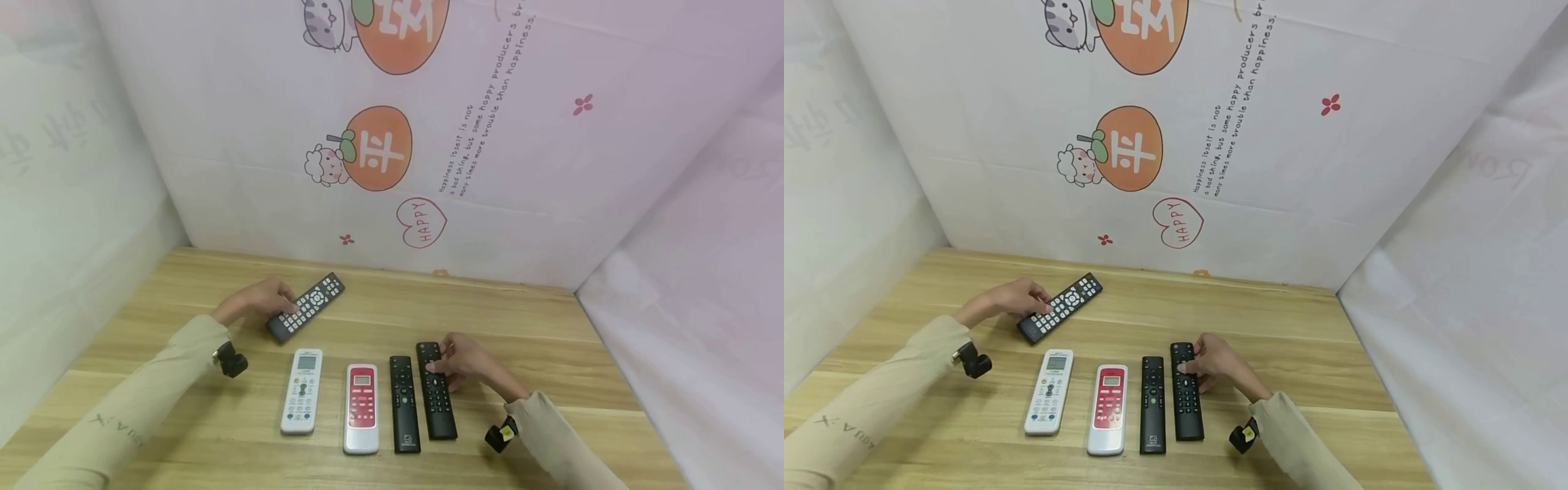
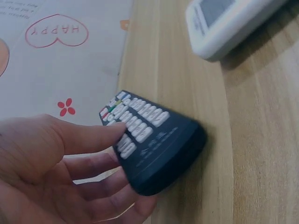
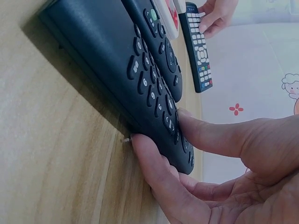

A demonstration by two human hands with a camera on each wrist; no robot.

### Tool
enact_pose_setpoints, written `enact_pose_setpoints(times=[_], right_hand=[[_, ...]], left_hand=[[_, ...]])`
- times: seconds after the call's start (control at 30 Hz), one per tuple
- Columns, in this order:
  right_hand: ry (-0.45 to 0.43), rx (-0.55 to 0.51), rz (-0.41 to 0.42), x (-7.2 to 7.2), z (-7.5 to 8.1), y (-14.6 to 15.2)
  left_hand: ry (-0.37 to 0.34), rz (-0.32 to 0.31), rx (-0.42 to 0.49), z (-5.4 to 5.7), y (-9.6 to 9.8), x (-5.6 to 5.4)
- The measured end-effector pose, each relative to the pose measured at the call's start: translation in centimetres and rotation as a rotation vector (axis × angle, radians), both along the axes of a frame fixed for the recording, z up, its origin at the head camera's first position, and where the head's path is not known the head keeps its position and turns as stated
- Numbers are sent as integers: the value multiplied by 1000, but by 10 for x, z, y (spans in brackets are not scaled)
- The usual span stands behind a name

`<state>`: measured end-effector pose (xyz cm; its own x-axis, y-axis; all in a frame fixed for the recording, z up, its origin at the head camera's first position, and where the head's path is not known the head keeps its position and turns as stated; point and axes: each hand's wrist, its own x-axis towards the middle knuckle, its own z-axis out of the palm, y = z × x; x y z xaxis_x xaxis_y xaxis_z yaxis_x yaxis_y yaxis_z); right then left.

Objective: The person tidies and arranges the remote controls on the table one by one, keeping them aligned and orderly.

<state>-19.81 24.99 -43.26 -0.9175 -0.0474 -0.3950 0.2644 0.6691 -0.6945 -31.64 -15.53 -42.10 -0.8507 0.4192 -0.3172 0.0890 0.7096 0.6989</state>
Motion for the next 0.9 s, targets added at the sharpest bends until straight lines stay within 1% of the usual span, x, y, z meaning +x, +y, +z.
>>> enact_pose_setpoints(times=[0.17, 0.33, 0.4, 0.63, 0.73, 0.9], right_hand=[[0, -7, 9, 0, 1, 1], [1, -10, 17, 0, 1, 1], [1, -12, 16, 0, 1, 1], [4, -13, 24, 1, 3, 0], [2, -11, 22, 1, 3, 0], [-3, -29, 25, 2, 4, 2]], left_hand=[[-85, 7, 16, 2, -5, 2], [-141, 8, 51, 1, -11, 2], [-158, -5, 75, 0, -15, 3], [-240, -7, 139, -2, -29, 10], [-270, -31, 182, -4, -35, 12], [-322, -70, 294, -8, -43, 13]])
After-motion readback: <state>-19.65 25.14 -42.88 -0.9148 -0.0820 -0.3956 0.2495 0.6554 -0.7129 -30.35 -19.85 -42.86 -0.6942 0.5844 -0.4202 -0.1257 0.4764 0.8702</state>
